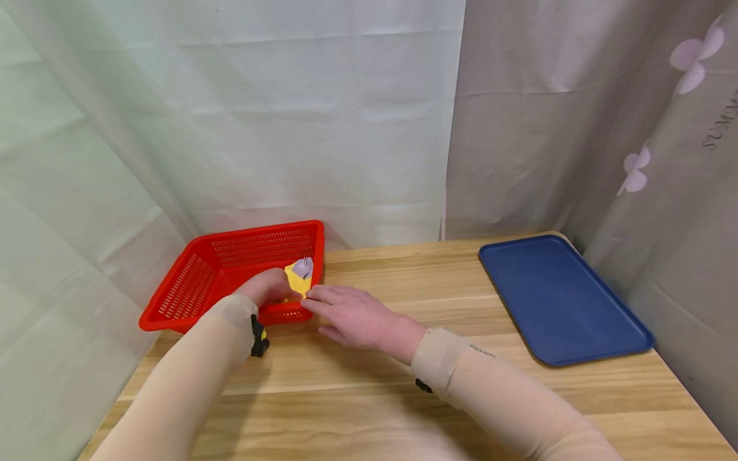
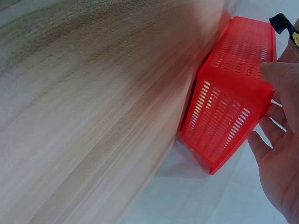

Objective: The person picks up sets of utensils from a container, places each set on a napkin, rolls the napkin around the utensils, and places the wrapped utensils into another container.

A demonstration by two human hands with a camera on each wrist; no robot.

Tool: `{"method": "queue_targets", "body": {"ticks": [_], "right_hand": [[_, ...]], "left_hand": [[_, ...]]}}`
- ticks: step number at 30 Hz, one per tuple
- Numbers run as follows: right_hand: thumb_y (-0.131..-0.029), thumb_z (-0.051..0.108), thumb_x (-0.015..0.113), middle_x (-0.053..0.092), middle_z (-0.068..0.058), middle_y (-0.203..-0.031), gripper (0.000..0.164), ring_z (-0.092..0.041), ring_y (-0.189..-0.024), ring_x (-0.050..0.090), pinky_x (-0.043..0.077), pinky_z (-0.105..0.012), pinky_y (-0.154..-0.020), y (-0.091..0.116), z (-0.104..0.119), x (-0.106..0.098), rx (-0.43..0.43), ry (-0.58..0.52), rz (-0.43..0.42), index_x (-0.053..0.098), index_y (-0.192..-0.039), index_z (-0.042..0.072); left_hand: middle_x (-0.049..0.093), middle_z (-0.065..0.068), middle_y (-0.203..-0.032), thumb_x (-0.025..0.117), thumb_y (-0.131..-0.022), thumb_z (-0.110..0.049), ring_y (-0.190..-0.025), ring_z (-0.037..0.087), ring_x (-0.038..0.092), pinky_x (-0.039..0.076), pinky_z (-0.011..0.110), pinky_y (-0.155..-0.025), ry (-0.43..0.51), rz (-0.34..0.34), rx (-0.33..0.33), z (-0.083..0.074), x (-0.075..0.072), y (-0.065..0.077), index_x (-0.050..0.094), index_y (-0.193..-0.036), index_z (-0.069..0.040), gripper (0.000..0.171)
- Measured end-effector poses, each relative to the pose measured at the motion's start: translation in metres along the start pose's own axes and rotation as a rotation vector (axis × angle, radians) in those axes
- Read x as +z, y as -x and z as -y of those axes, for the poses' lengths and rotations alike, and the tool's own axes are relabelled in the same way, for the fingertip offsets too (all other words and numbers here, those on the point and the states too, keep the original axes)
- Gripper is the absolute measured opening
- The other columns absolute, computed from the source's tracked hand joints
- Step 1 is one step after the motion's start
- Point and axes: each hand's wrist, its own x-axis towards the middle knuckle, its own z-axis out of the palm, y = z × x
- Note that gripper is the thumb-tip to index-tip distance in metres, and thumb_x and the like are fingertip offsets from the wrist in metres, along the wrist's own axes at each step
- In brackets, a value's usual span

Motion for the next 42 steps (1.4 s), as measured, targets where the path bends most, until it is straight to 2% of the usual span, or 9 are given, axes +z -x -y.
{"method": "queue_targets", "body": {"ticks": [7, 8, 11, 14, 15, 19, 23, 30, 42], "right_hand": [[-0.104, 0.032, 0.079, 0.05, -0.002, -0.168, 0.068, -0.021, -0.155, 0.047, 0.038, -0.04, -0.128, 0.0, 0.0, -0.001, 0.009, -0.003, 0.005, 0.053, -0.165, 0.017], [-0.104, 0.032, 0.079, 0.05, -0.002, -0.168, 0.068, -0.021, -0.155, 0.047, 0.038, -0.04, -0.128, 0.0, 0.0, -0.001, 0.01, -0.004, 0.005, 0.053, -0.165, 0.017], [-0.104, 0.031, 0.08, 0.05, -0.002, -0.168, 0.069, -0.021, -0.155, 0.047, 0.038, -0.04, -0.128, 0.0, 0.0, -0.001, 0.01, -0.004, 0.006, 0.053, -0.165, 0.017], [-0.104, 0.032, 0.08, 0.05, -0.002, -0.168, 0.069, -0.021, -0.154, 0.047, 0.039, -0.039, -0.127, 0.0, 0.0, -0.001, 0.01, -0.001, 0.008, 0.053, -0.166, 0.018], [-0.104, 0.032, 0.08, 0.05, -0.002, -0.168, 0.069, -0.021, -0.154, 0.048, 0.039, -0.039, -0.127, 0.0, 0.0, -0.001, 0.009, 0.002, 0.007, 0.053, -0.165, 0.017], [-0.103, 0.032, 0.08, 0.05, -0.002, -0.168, 0.069, -0.02, -0.154, 0.048, 0.04, -0.039, -0.126, -0.001, -0.001, -0.002, 0.007, 0.012, 0.006, 0.053, -0.165, 0.017], [-0.103, 0.032, 0.081, 0.05, -0.003, -0.169, 0.069, -0.021, -0.154, 0.048, 0.04, -0.039, -0.126, -0.002, -0.002, -0.001, 0.002, 0.018, 0.006, 0.053, -0.165, 0.017], [-0.105, 0.032, 0.079, 0.049, -0.004, -0.169, 0.068, -0.022, -0.155, 0.048, 0.039, -0.039, -0.127, -0.003, -0.007, 0.001, 0.006, 0.022, 0.011, 0.053, -0.165, 0.016], [-0.105, 0.034, 0.078, 0.044, -0.004, -0.173, 0.072, -0.024, -0.157, 0.044, 0.037, -0.043, -0.128, 0.005, -0.012, 0.002, 0.057, 0.003, 0.016, 0.048, -0.168, 0.015]], "left_hand": [[0.065, 0.018, -0.119, 0.087, -0.096, -0.034, -0.111, 0.035, 0.061, 0.055, 0.043, -0.102, -0.065, 0.056, 0.032, 0.003, -0.002, -0.016, 0.059, -0.139, 0.002, 0.063], [0.065, 0.017, -0.117, 0.089, -0.094, -0.038, -0.108, 0.035, 0.061, 0.056, 0.042, -0.098, -0.061, 0.067, 0.039, 0.009, -0.001, -0.029, 0.06, -0.137, 0.002, 0.065], [0.065, 0.017, -0.119, 0.09, -0.093, -0.038, -0.109, 0.034, 0.061, 0.057, 0.041, -0.098, -0.053, 0.078, 0.03, 0.011, 0.0, -0.037, 0.06, -0.138, 0.001, 0.067], [0.065, 0.017, -0.12, 0.088, -0.095, -0.034, -0.11, 0.034, 0.062, 0.057, 0.042, -0.101, -0.039, 0.067, 0.021, 0.008, 0.0, -0.031, 0.059, -0.139, 0.001, 0.063], [0.065, 0.018, -0.123, 0.086, -0.097, -0.031, -0.113, 0.035, 0.062, 0.056, 0.044, -0.106, -0.037, 0.059, 0.008, 0.002, -0.001, -0.019, 0.058, -0.141, 0.002, 0.061], [0.065, 0.017, -0.121, 0.083, -0.1, -0.03, -0.111, 0.034, 0.061, 0.055, 0.045, -0.105, -0.045, 0.044, 0.025, -0.001, -0.003, -0.005, 0.058, -0.14, 0.001, 0.057], [0.065, 0.016, -0.119, 0.082, -0.1, -0.033, -0.11, 0.033, 0.061, 0.056, 0.043, -0.102, -0.056, 0.043, 0.031, 0.0, -0.006, -0.003, 0.059, -0.139, 0.0, 0.056], [0.067, 0.016, -0.124, 0.088, -0.094, -0.03, -0.113, 0.033, 0.061, 0.059, 0.045, -0.1, 0.034, 0.035, 0.008, -0.006, -0.012, 0.005, 0.063, -0.138, -0.006, 0.056], [0.073, 0.018, -0.117, 0.074, -0.106, -0.032, -0.101, 0.031, 0.065, 0.059, 0.044, -0.1, -0.123, -0.042, 0.179, -0.013, -0.023, 0.017, 0.075, -0.126, 0.0, 0.038]]}}
